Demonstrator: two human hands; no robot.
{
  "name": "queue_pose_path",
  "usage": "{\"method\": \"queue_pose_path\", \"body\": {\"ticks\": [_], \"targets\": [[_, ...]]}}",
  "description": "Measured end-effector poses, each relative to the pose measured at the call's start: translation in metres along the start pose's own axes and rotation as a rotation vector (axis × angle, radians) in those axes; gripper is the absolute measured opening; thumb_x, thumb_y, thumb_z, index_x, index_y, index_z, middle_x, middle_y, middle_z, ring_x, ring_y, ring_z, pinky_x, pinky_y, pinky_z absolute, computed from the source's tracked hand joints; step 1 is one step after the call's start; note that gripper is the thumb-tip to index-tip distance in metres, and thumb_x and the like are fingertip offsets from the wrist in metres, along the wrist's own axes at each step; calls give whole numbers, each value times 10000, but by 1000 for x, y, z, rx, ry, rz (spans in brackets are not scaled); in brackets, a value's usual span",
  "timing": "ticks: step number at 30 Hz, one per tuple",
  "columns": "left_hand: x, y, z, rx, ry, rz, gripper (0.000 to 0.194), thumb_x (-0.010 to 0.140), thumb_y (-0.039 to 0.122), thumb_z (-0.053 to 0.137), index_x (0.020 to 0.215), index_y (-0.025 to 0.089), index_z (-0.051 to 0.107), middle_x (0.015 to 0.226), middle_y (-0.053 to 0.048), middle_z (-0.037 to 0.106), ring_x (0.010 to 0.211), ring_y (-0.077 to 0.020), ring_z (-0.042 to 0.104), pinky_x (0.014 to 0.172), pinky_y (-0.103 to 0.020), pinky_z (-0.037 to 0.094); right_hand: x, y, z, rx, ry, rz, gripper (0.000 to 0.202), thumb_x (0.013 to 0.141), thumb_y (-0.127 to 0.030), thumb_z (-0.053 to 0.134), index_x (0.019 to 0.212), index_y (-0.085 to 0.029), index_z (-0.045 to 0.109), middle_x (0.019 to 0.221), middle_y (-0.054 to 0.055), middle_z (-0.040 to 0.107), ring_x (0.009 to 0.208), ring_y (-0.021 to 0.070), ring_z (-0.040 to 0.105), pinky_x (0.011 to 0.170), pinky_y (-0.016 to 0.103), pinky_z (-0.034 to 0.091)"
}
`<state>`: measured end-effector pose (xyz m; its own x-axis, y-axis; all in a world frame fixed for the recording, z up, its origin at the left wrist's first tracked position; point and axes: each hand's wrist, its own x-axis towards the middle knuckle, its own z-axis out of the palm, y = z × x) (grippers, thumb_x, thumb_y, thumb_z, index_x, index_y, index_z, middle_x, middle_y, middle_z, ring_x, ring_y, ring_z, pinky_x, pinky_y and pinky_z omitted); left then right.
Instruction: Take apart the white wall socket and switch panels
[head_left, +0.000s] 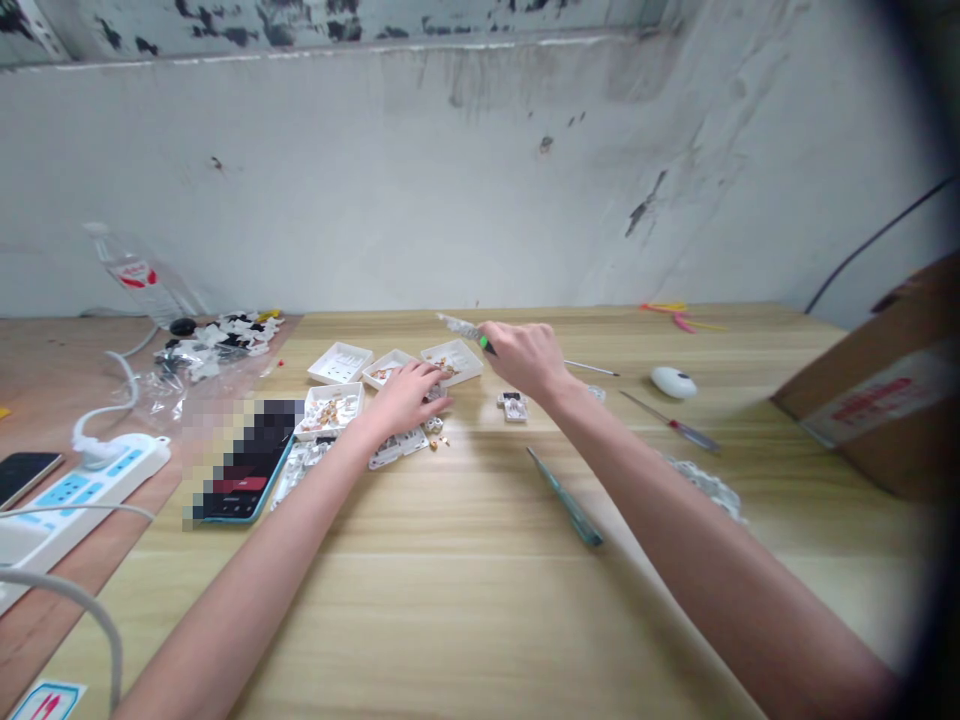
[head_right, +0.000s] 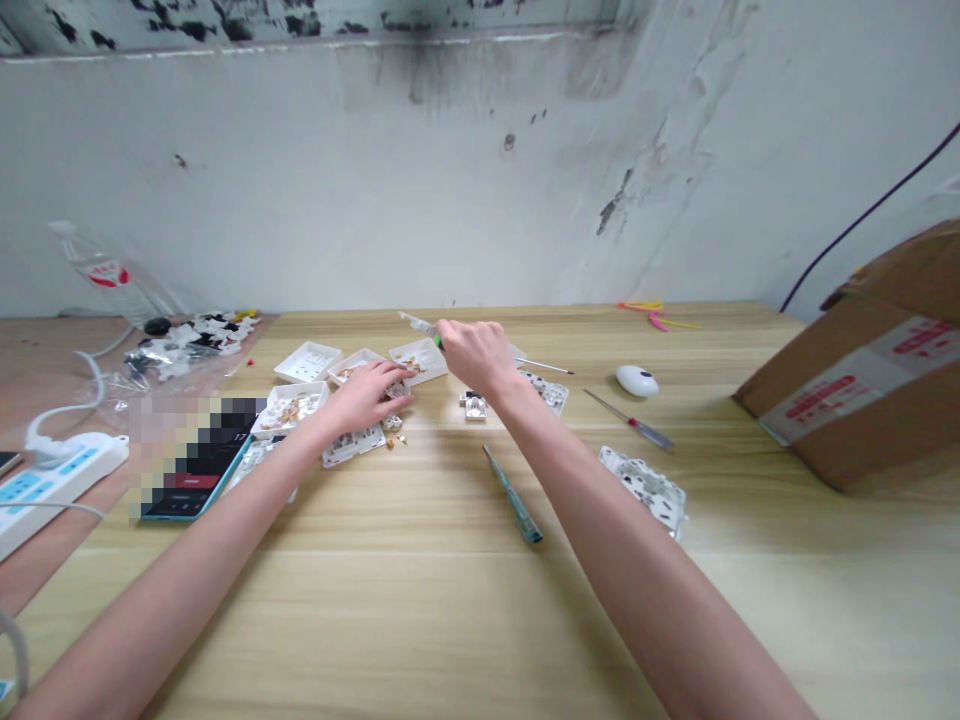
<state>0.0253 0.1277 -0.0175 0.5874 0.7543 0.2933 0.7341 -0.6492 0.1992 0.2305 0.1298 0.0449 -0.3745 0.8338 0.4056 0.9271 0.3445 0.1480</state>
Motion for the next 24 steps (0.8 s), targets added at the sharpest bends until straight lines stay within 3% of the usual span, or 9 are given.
{"method": "queue_pose_path", "body": {"ticks": [4, 7, 9, 13, 16, 20, 24], "targets": [[-2, -3, -5, -37, 22, 6, 375, 894, 396, 534, 1208, 194, 578, 1245, -110, 567, 1148, -276, 508, 972, -426, 398, -8, 10, -17, 79, 59, 172, 320, 891, -350, 427, 1027, -183, 664, 872, 108, 718, 749, 230, 637, 572, 284, 298], [-6, -8, -15, -76, 63, 14, 298, 895, 349, 540, 1141, 197, 608, 1173, -103, 594, 1108, -260, 525, 960, -430, 405, -27, 22, -36, 403, 19, 269, 274, 802, -402, 551, 887, -186, 698, 761, 51, 681, 686, 181, 590, 562, 260, 329], [-12, -10, -23, -89, 73, 40, 225, 902, 313, 532, 1069, 200, 630, 1117, -86, 616, 1081, -243, 532, 956, -425, 407, -45, 29, -47, 643, -105, 277, 288, 759, -409, 600, 889, -171, 697, 677, 14, 631, 583, 134, 524, 527, 245, 331], [-31, -3, -33, -109, 15, 123, 187, 892, 329, 560, 1013, 214, 643, 1099, -67, 613, 1074, -228, 526, 949, -413, 409, -80, 27, -57, 881, -511, 264, 293, 744, -381, 622, 927, -159, 677, 583, -28, 581, 456, 89, 416, 473, 233, 320], [-45, 10, -34, -86, -14, 158, 226, 882, 369, 578, 1043, 221, 636, 1147, -74, 592, 1106, -236, 508, 970, -434, 390, -96, 13, -53, 906, -682, 197, 246, 748, -369, 615, 861, -158, 669, 620, 0, 635, 514, 109, 490, 504, 235, 350], [-55, 21, -34, -20, -31, 193, 214, 857, 349, 616, 1041, 241, 638, 1201, -64, 570, 1165, -248, 475, 997, -455, 364, -104, -4, -43, 793, -797, 149, 268, 790, -388, 557, 843, -156, 679, 643, 47, 676, 608, 165, 576, 566, 263, 377], [-58, 23, -30, 28, -42, 219, 132, 865, 307, 612, 970, 249, 668, 1176, -53, 582, 1162, -250, 481, 981, -454, 374, -107, -6, -44, 552, -681, 181, 299, 768, -441, 583, 882, -181, 675, 831, 81, 691, 741, 206, 597, 603, 283, 372]]}}
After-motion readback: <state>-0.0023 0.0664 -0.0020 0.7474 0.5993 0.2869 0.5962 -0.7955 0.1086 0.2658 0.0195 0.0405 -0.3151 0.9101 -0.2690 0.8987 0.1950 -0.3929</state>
